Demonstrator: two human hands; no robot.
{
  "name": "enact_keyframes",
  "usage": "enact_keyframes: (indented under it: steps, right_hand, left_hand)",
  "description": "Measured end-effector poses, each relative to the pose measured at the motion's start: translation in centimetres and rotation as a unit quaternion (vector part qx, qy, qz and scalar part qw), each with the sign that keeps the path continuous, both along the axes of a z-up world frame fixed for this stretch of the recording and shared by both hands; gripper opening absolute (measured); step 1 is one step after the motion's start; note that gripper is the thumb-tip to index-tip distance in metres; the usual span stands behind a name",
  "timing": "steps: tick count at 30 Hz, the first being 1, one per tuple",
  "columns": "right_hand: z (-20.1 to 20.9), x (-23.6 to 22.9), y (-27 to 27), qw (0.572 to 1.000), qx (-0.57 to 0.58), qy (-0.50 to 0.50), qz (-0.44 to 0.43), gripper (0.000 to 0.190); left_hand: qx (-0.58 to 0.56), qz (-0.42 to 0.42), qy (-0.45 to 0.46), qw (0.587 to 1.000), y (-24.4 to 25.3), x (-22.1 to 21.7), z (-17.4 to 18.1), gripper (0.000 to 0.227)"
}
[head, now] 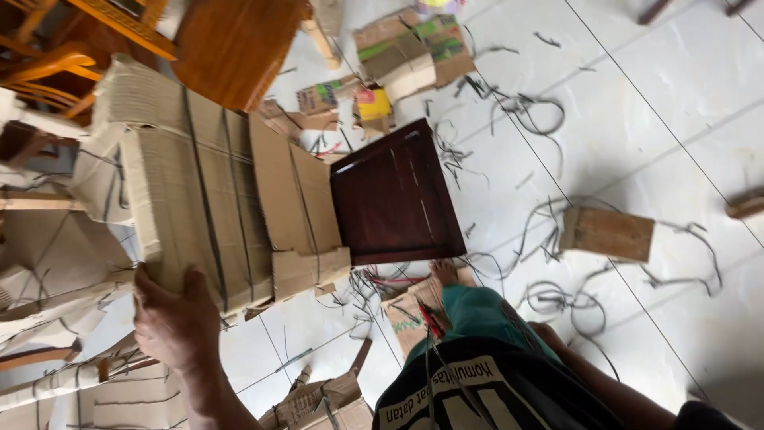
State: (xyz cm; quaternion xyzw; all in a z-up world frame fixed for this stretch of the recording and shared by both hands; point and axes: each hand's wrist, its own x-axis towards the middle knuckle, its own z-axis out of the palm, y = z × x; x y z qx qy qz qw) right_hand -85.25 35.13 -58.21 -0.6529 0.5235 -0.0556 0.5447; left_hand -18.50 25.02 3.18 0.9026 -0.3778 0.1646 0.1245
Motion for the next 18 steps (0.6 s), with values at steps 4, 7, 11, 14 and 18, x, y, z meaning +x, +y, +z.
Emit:
enact_keyframes:
  steps: [4,7,11,14,18]
  right_hand:
    - [0.7,-2.6,3.0,0.996,0.045,-0.033,-0.068,0.022]
    - [1.9,-3.9,2.8,0.993,0.087,0.077,-0.027,0.032]
    - [3.0,-6.0,2.4,0.986,0.134,0.010,-0.101,0.024]
    - [3.8,-7.5,-2.6,0.987,0.112,0.009,-0.116,0.027]
    - [5.2,-8.6,-7.7,0.973,0.119,0.152,-0.124,0.038]
  left_hand:
    - [-0.001,-0.012,-0.013,1.000,0.2,0.6,-0.8,0.055]
    - [0.019,-0.027,-0.002,0.999,0.1,1.3,-1.3,0.048]
    - [0.002,-0.036,-0.002,0.999,0.6,1.7,-1.9,0.045]
    - [-0.020,-0.023,-0.038,0.999,-0.3,1.3,-1.8,0.041]
    - [-0.023,0.013,-0.077,0.997,-0.4,0.4,-1.8,0.045]
